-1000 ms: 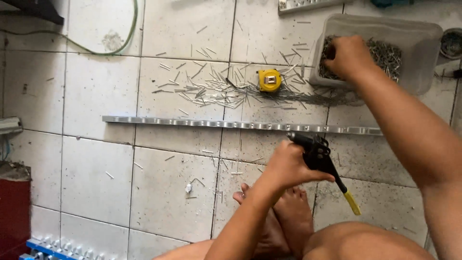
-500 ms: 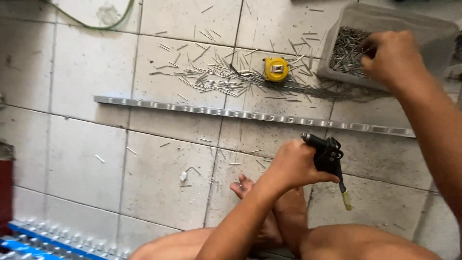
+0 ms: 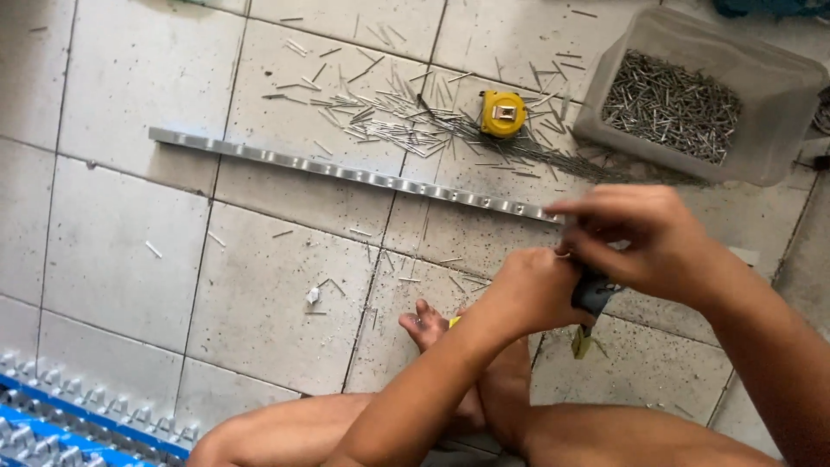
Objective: Assembling plastic components onto a rail using a manual rivet gun and rivets.
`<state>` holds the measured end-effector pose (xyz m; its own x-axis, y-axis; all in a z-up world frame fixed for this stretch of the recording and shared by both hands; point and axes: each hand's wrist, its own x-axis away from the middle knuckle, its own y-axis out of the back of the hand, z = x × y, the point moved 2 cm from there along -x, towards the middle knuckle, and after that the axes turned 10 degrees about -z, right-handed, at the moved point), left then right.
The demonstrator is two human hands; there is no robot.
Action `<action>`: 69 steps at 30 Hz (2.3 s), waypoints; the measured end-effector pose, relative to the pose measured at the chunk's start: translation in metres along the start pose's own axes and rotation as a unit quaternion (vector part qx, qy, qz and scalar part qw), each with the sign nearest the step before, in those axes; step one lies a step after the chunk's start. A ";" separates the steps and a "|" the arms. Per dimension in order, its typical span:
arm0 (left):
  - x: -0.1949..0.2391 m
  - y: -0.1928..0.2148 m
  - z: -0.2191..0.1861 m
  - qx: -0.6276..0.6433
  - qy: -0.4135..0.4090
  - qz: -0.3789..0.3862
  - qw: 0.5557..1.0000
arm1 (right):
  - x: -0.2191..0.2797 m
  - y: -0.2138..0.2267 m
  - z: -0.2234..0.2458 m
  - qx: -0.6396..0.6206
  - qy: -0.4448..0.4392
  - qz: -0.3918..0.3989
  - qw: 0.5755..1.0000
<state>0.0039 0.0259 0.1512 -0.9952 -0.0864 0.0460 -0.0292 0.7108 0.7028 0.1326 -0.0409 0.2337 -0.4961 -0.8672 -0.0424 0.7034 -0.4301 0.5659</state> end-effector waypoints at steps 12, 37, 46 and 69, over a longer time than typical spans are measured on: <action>-0.005 0.020 0.008 0.355 0.089 -0.066 0.928 | 0.020 0.024 -0.036 0.119 -0.156 0.186 0.963; -0.013 -0.085 0.101 0.806 0.317 -0.267 0.424 | 0.047 -0.085 -0.061 0.346 -0.405 0.226 0.815; -0.021 -0.103 0.102 0.742 0.366 -0.302 0.473 | 0.075 -0.105 -0.081 0.202 -0.476 0.120 0.847; -0.018 -0.144 0.102 0.783 0.370 -0.305 0.395 | 0.124 -0.130 -0.134 0.218 -0.464 0.104 0.852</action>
<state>0.0166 -0.0037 -0.0229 -0.4747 -0.3445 0.8099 -0.8419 -0.0907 -0.5320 0.0473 -0.1257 0.0446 -0.7149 -0.2537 0.6515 0.6698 0.0189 0.7423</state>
